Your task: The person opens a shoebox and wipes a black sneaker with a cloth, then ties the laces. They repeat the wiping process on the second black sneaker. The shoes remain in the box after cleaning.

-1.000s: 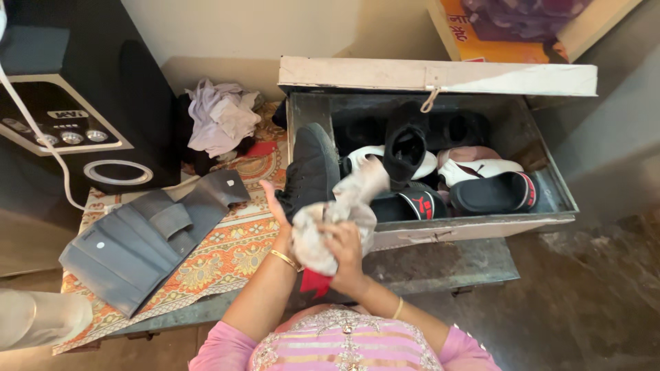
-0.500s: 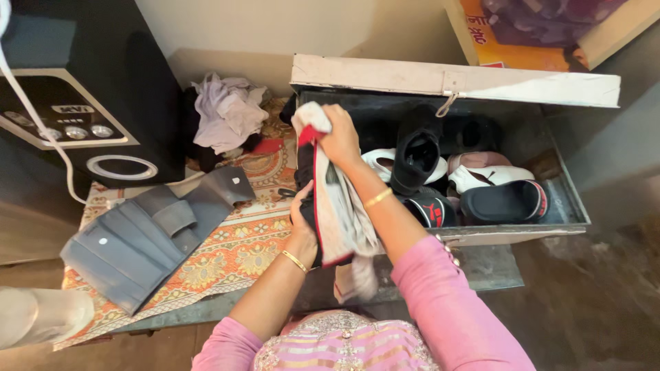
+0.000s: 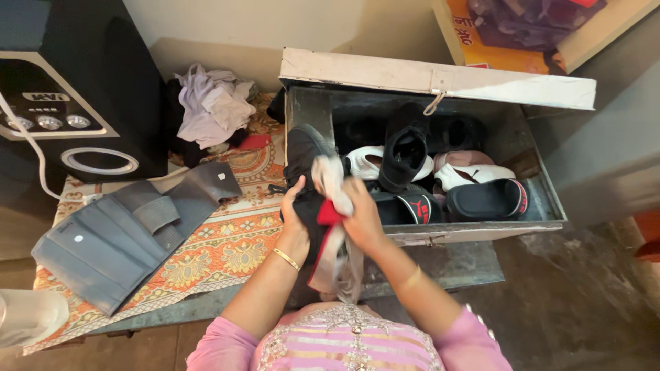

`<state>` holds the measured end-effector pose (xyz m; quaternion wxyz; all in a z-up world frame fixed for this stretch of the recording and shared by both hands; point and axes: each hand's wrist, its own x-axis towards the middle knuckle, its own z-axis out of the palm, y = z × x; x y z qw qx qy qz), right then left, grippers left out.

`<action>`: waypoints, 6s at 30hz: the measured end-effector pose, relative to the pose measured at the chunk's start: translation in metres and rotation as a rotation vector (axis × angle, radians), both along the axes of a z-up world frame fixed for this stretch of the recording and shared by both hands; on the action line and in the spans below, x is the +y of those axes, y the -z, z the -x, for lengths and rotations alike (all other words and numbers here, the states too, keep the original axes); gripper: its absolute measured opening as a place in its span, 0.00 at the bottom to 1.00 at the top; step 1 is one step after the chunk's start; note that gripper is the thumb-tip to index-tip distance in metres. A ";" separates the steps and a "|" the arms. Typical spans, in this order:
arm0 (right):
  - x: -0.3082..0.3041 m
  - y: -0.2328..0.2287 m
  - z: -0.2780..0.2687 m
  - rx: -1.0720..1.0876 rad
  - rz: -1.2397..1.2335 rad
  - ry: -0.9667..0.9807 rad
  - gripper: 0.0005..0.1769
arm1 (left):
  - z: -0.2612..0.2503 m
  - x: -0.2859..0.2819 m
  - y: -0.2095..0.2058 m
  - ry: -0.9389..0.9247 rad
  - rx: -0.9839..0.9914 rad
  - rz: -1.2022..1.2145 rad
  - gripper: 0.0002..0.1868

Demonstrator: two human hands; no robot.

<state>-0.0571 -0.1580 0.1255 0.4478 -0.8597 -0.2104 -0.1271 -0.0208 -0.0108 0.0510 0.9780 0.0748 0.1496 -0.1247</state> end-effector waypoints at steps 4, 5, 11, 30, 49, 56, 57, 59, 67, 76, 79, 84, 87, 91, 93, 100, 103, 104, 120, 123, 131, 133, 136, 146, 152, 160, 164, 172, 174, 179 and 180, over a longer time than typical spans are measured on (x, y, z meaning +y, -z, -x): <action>-0.003 -0.001 0.046 0.014 -0.091 0.050 0.14 | 0.002 0.003 0.006 0.128 -0.148 0.033 0.23; -0.003 0.000 0.048 0.001 -0.104 0.062 0.14 | 0.002 0.002 0.009 0.152 -0.250 0.085 0.24; 0.033 0.006 -0.057 -0.242 -0.021 0.159 0.30 | -0.002 -0.003 0.021 -0.013 0.028 -0.111 0.21; 0.061 -0.010 -0.158 -0.264 0.301 0.109 0.27 | -0.013 -0.016 0.041 0.088 -0.097 -0.016 0.28; -0.016 0.035 0.030 -0.312 0.031 0.131 0.33 | -0.023 -0.024 0.036 0.083 -0.160 -0.076 0.21; 0.035 0.001 -0.097 -0.292 0.146 0.179 0.22 | -0.005 -0.007 0.008 0.155 -0.057 -0.066 0.28; 0.042 -0.003 -0.109 -0.305 0.201 0.181 0.21 | 0.001 -0.004 -0.002 0.260 -0.026 -0.057 0.30; 0.051 -0.007 -0.133 -0.311 0.269 0.154 0.25 | 0.001 -0.005 -0.015 0.225 -0.034 0.007 0.32; 0.075 0.004 -0.228 -0.284 0.303 0.156 0.29 | -0.040 -0.020 0.109 -0.097 -0.179 0.005 0.27; 0.025 0.004 -0.160 -0.221 0.078 0.036 0.17 | -0.041 -0.022 0.115 0.021 -0.309 0.047 0.20; 0.009 -0.009 -0.112 -0.266 0.095 0.034 0.19 | -0.047 -0.022 0.109 0.078 -0.453 0.218 0.18; -0.001 -0.016 -0.026 -0.224 0.072 0.011 0.21 | -0.047 -0.026 0.078 0.062 -0.088 0.090 0.22; -0.002 -0.024 0.010 -0.208 0.087 0.007 0.27 | -0.045 -0.013 0.068 0.250 -0.729 0.415 0.26; -0.005 -0.030 0.044 -0.360 0.162 -0.016 0.34 | -0.038 0.003 0.047 0.508 -0.347 0.092 0.37; -0.008 -0.024 0.060 -0.386 0.173 -0.014 0.39 | -0.043 -0.004 0.040 0.391 -0.177 0.062 0.31; -0.031 0.031 0.087 -0.364 0.270 -0.024 0.18 | -0.035 -0.018 0.027 0.006 -0.287 -0.155 0.20; -0.036 0.047 0.099 -0.418 0.344 -0.054 0.15 | -0.024 -0.022 0.010 -0.017 -0.142 -0.151 0.18; -0.037 0.050 0.102 -0.442 0.374 -0.073 0.15 | -0.023 -0.021 0.004 -0.019 -0.108 -0.123 0.18; -0.168 0.009 0.038 0.125 -0.961 0.109 0.25 | -0.016 -0.021 -0.061 -0.269 -0.716 -1.742 0.26; -0.160 -0.034 0.011 -0.339 -0.569 0.069 0.33 | -0.007 -0.029 -0.018 -0.484 -1.043 -2.088 0.26; -0.047 0.020 -0.052 -0.397 -0.089 -0.039 0.31 | 0.009 -0.041 0.020 -0.281 -1.006 -2.263 0.23; -0.024 -0.004 -0.044 -0.521 0.050 -0.150 0.28 | -0.003 -0.038 0.026 -0.308 -0.975 -2.265 0.23; 0.023 -0.033 -0.018 -0.574 0.180 -0.560 0.24 | 0.001 -0.031 0.055 -0.309 -0.892 -2.296 0.23; -0.018 -0.003 -0.052 -0.481 0.291 -0.427 0.17 | 0.001 -0.027 0.054 -0.425 -0.996 -2.070 0.23; -0.091 -0.006 -0.078 -0.407 0.297 -0.051 0.28 | -0.009 -0.015 0.042 -0.101 -1.040 -2.044 0.18; 0.075 -0.034 -0.029 -0.596 0.417 -0.584 0.15 | -0.005 -0.040 0.039 0.206 0.202 -3.363 0.09; 0.100 -0.052 -0.026 -0.601 0.419 -0.591 0.11 | -0.002 -0.032 0.068 -0.073 -0.246 -3.017 0.20; -0.029 -0.026 -0.055 -0.512 0.370 -0.129 0.17 | -0.019 -0.028 0.088 -0.004 -0.838 -1.937 0.27; -0.057 -0.030 -0.058 -0.427 0.296 -0.048 0.20 | -0.018 -0.026 0.085 -0.012 -0.938 -2.138 0.26; -0.069 -0.032 -0.063 -0.388 0.152 0.060 0.20 | -0.015 -0.024 0.082 -0.001 -0.953 -2.105 0.30; -0.059 -0.031 -0.062 -0.388 0.170 0.030 0.21 | -0.017 -0.022 0.082 0.030 -0.940 -2.111 0.30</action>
